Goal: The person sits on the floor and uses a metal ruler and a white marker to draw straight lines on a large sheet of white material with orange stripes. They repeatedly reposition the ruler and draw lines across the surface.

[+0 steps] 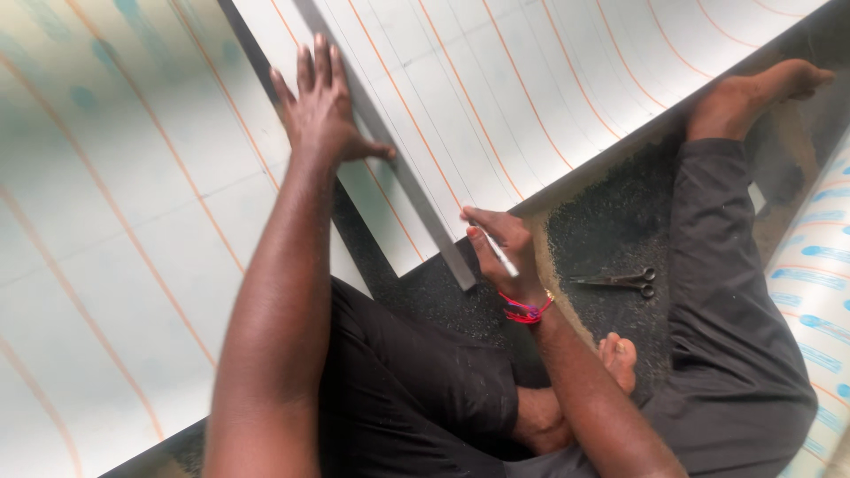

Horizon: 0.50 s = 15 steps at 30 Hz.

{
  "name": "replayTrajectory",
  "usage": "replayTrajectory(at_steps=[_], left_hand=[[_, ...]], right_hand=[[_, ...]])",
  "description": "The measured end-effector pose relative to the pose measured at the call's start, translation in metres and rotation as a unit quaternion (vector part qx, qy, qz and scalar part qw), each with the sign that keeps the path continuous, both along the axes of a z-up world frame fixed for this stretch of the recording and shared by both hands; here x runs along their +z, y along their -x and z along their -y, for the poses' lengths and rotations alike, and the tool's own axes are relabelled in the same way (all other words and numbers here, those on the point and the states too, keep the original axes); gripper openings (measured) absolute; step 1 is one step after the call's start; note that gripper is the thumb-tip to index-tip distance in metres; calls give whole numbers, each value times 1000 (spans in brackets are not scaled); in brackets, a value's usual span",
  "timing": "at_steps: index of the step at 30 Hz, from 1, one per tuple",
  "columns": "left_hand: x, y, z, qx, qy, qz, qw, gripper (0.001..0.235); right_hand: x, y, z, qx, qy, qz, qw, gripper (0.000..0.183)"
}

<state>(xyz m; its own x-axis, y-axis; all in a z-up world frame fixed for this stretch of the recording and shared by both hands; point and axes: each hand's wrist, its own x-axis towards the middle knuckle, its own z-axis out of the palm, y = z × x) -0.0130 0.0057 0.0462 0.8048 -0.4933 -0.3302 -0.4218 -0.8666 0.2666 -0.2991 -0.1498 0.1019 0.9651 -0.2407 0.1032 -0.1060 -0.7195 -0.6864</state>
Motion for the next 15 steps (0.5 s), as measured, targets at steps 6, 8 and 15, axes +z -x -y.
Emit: replayTrajectory(at_steps=[6, 8, 15], left_hand=[[7, 16, -31, -7, -41, -33, 999, 177], [8, 14, -35, -8, -34, -45, 998, 175], [-5, 16, -16, -17, 33, -41, 998, 177]], right_hand=[[-33, 9, 14, 58, 138, 15, 989, 37], [-43, 11, 21, 49, 136, 7, 989, 35], [-56, 15, 50, 29, 135, 4, 990, 31]])
